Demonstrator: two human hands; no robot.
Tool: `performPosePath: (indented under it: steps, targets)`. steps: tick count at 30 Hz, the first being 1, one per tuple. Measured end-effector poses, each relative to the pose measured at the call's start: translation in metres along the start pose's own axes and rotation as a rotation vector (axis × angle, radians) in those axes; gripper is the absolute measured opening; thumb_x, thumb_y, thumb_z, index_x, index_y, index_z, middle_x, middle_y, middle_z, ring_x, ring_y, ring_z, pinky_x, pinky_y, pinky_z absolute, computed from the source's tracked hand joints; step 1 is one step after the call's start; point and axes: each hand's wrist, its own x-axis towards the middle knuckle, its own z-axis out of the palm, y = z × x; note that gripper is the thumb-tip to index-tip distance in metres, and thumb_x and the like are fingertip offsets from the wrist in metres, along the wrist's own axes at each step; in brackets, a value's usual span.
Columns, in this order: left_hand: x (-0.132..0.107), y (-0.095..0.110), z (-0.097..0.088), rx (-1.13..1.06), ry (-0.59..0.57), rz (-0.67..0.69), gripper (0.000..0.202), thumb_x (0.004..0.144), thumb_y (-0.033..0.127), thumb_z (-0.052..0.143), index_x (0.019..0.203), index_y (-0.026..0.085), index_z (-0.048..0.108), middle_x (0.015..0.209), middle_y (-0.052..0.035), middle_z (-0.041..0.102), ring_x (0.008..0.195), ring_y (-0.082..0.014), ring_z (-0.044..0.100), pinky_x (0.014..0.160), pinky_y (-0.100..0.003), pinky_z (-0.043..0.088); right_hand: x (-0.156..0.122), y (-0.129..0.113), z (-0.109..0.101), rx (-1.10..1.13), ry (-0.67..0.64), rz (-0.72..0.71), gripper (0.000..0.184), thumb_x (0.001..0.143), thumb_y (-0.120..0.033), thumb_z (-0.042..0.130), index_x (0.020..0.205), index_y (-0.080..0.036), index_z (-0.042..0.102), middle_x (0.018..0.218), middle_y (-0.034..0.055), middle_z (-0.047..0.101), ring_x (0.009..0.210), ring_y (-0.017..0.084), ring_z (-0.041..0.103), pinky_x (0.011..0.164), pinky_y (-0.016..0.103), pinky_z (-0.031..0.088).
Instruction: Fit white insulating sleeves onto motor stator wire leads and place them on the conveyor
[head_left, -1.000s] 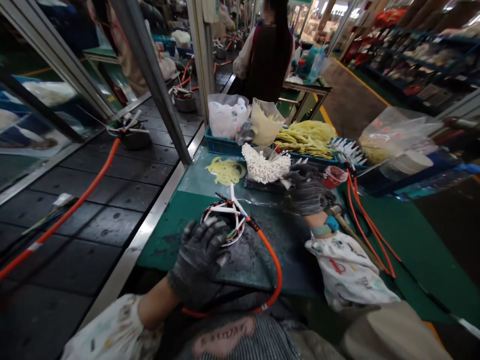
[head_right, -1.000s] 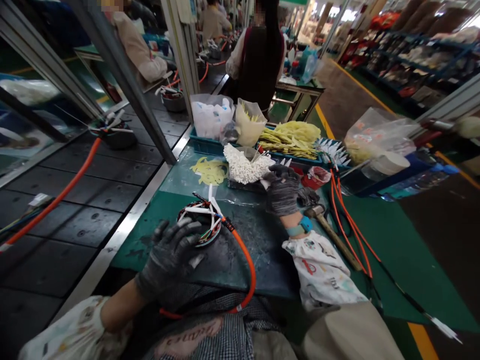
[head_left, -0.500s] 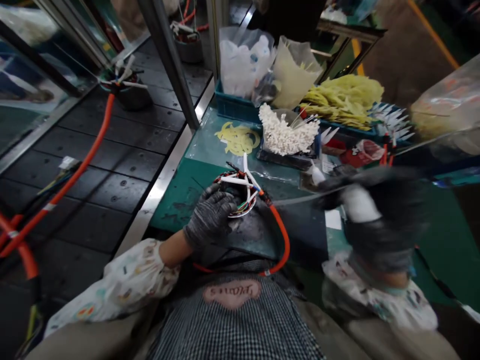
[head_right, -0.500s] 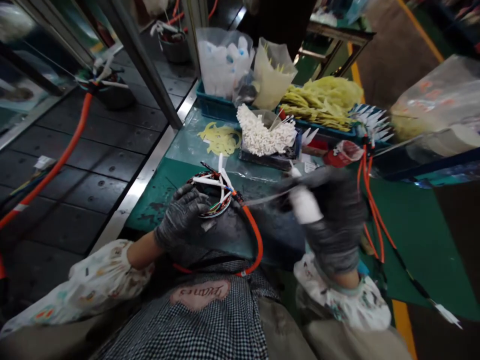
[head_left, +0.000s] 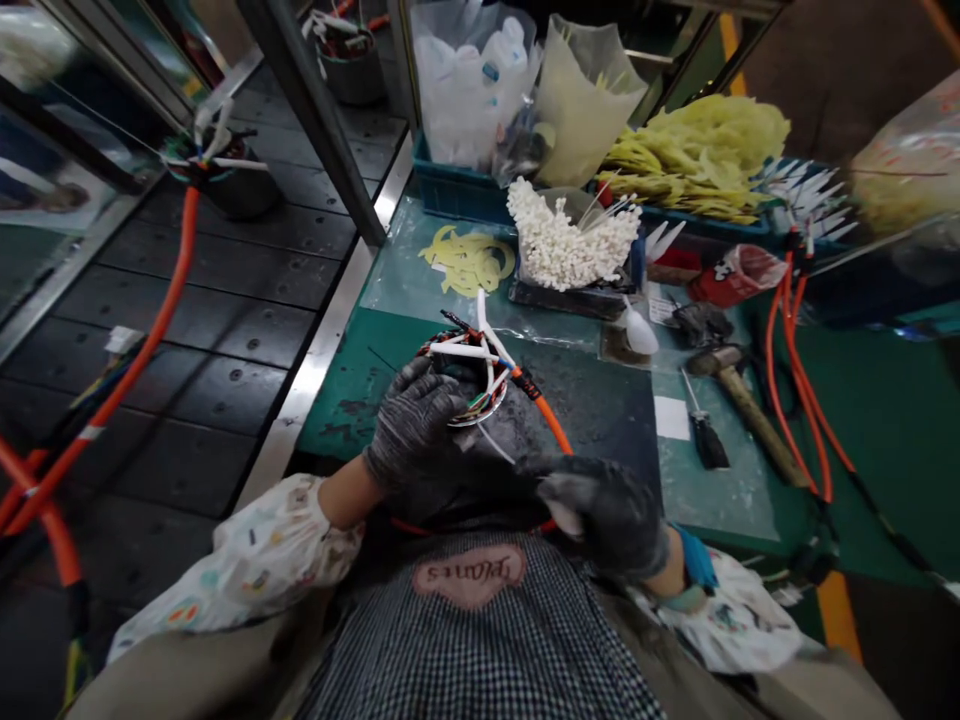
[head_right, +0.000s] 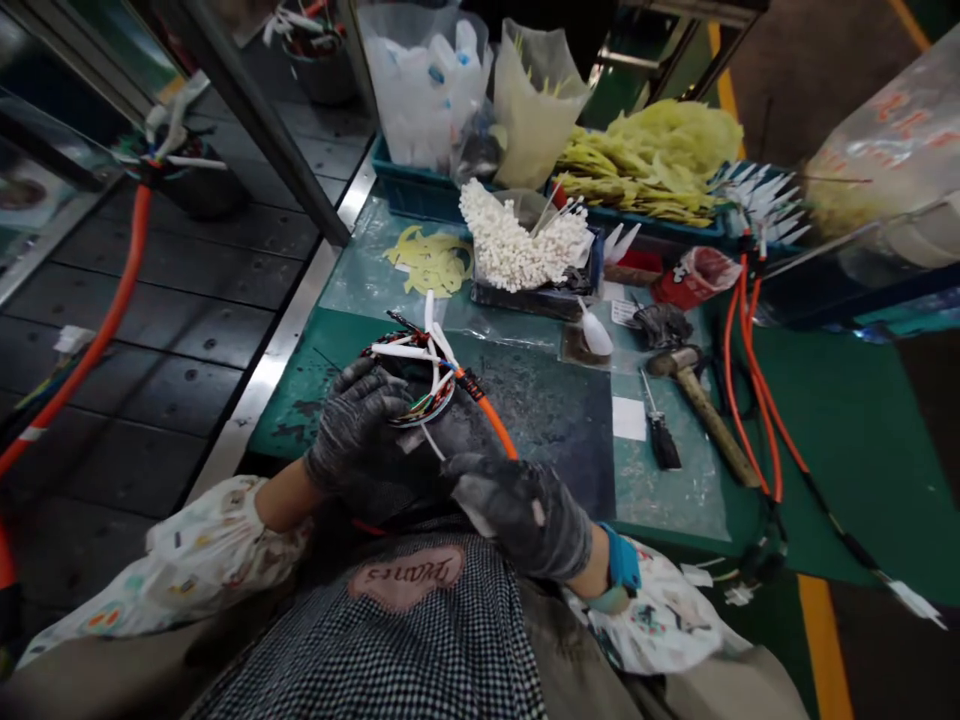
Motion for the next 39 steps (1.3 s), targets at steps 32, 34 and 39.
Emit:
performPosePath:
  steps: [32, 34, 39]
  targets:
    - [0.01, -0.007, 0.003, -0.17, 0.125, 0.104, 0.01, 0.1, 0.034, 0.077, 0.098, 0.025, 0.076, 0.117, -0.0023, 0.088, 0.109, -0.0209, 0.084, 0.125, -0.049, 0.055, 0.115, 0.022, 0.013, 0.064, -0.053, -0.05, 0.012, 0.097, -0.032, 0.079, 0.106, -0.026, 0.085, 0.1, 0.0025, 0.086, 0.089, 0.021, 0.081, 0.085, 0.038, 0.068]
    - [0.009, -0.006, 0.003, -0.154, 0.138, 0.097, 0.01, 0.101, 0.034, 0.077, 0.098, 0.025, 0.076, 0.114, -0.0006, 0.088, 0.108, -0.0194, 0.084, 0.126, -0.048, 0.056, 0.113, 0.02, 0.013, 0.057, -0.095, -0.068, 0.012, 0.097, -0.031, 0.078, 0.105, -0.026, 0.085, 0.101, 0.0026, 0.087, 0.09, 0.021, 0.082, 0.087, 0.038, 0.069]
    - [0.006, -0.004, 0.006, -0.145, 0.121, 0.055, 0.018, 0.108, 0.039, 0.069, 0.097, 0.025, 0.075, 0.116, 0.004, 0.087, 0.114, -0.0155, 0.084, 0.131, -0.043, 0.052, 0.11, 0.023, 0.015, -0.005, -0.039, -0.085, 0.013, 0.097, -0.032, 0.076, 0.104, -0.027, 0.086, 0.099, 0.003, 0.088, 0.089, 0.022, 0.083, 0.084, 0.038, 0.07]
